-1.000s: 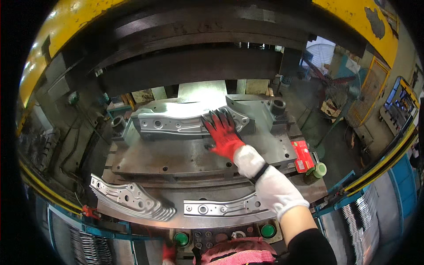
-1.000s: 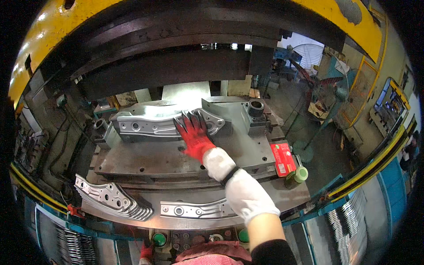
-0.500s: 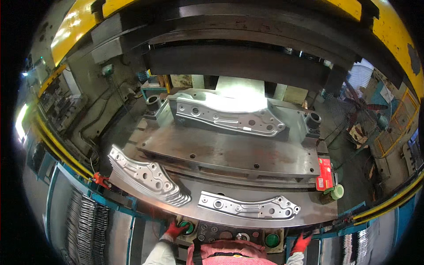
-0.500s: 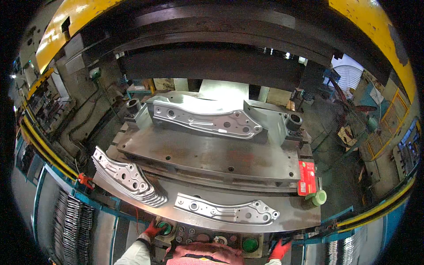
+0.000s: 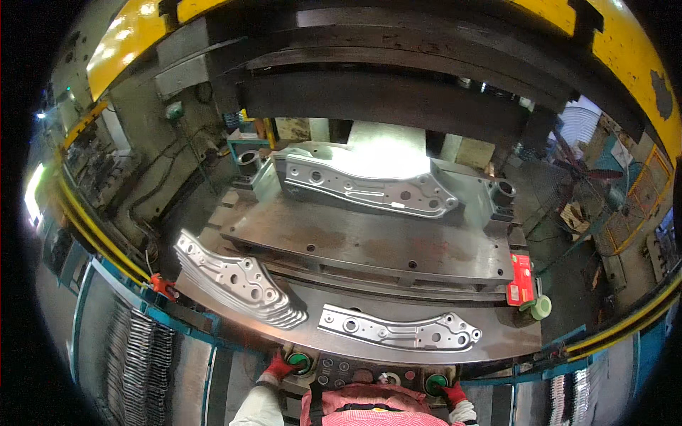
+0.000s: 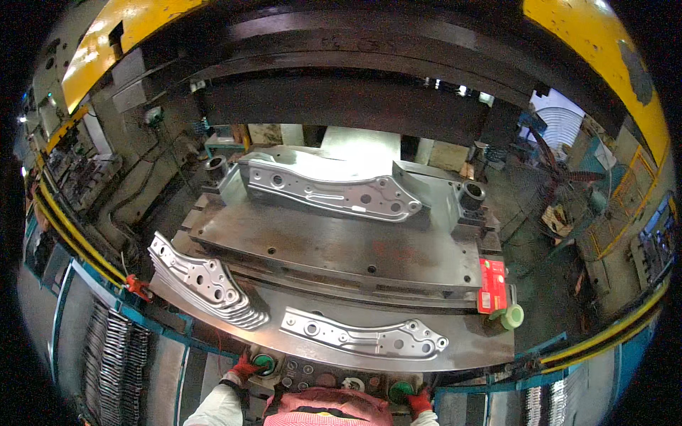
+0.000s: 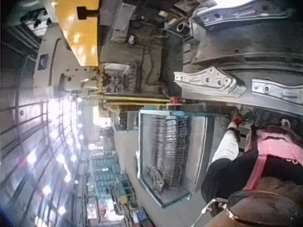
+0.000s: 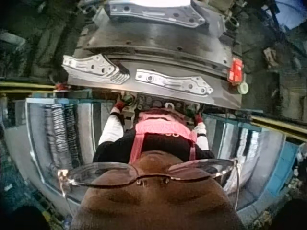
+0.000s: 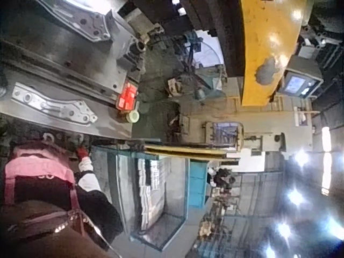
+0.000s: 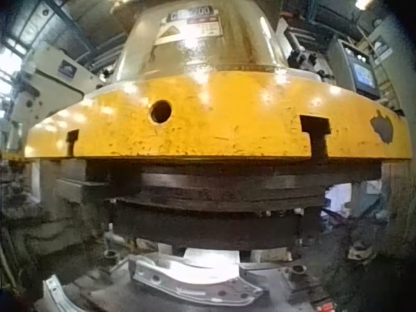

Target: Operating a large hydraulic press to stamp or shape metal automotive chassis components.

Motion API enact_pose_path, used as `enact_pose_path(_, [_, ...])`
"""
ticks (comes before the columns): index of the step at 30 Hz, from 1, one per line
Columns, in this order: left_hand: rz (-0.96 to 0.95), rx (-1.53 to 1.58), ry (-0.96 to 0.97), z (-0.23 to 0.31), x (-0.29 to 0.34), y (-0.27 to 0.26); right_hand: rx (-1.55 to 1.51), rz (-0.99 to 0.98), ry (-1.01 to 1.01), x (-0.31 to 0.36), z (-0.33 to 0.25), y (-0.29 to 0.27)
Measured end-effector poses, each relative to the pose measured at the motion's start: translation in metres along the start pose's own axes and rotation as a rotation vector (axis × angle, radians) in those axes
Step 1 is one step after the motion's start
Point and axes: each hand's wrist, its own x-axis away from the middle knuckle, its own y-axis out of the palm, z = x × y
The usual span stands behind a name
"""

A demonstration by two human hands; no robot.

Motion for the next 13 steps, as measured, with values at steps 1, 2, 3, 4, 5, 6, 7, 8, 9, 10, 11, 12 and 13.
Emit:
enact_pose_path(1, [-0.035,0.162,0.039,0.014,0.011,-0.008,0.048,-0.018,0.061,-0.002,0.006,0.000])
enact_pose_path(2, [-0.017,0.175,0.044,0.011,0.007,-0.003,0.020,0.012,0.042,-0.005,0.012,0.003])
enact_pose_path(3, [0.018,0.191,0.037,-0.005,0.011,-0.004,-0.003,0.020,0.012,-0.010,0.014,0.009])
enact_pose_path(4, [0.054,0.204,0.032,-0.017,0.010,-0.002,-0.059,0.030,-0.029,-0.004,-0.002,0.014])
enact_pose_path(5, [0.008,0.214,-0.003,-0.007,0.011,-0.005,-0.119,0.073,-0.055,0.007,-0.012,0.014])
enact_pose_path(6, [0.004,0.236,0.030,0.000,0.010,-0.006,-0.060,0.089,-0.043,0.008,-0.016,0.014])
enact_pose_path(7, [0.004,0.262,0.059,0.002,0.010,-0.007,0.000,0.103,-0.032,0.004,-0.012,0.015])
enact_pose_path(8, [0.003,0.289,0.088,0.005,0.009,-0.007,0.059,0.119,-0.017,0.002,-0.006,0.014])
enact_pose_path(9, [0.021,0.185,0.064,0.022,0.010,-0.010,0.020,0.158,-0.009,0.007,-0.012,0.016])
enact_pose_path(10, [0.027,0.182,0.063,0.020,0.010,-0.011,0.028,0.163,0.005,0.013,-0.023,0.017])
enact_pose_path(11, [0.032,0.180,0.064,0.013,0.007,-0.009,0.035,0.170,0.018,0.018,-0.033,0.018])
enact_pose_path(12, [0.036,0.181,0.060,0.001,0.003,-0.006,0.045,0.173,0.031,0.026,-0.048,0.018])
enact_pose_path(13, [0.033,0.105,-0.017,-0.004,-0.002,-0.003,0.042,0.181,0.039,0.031,-0.050,0.016])
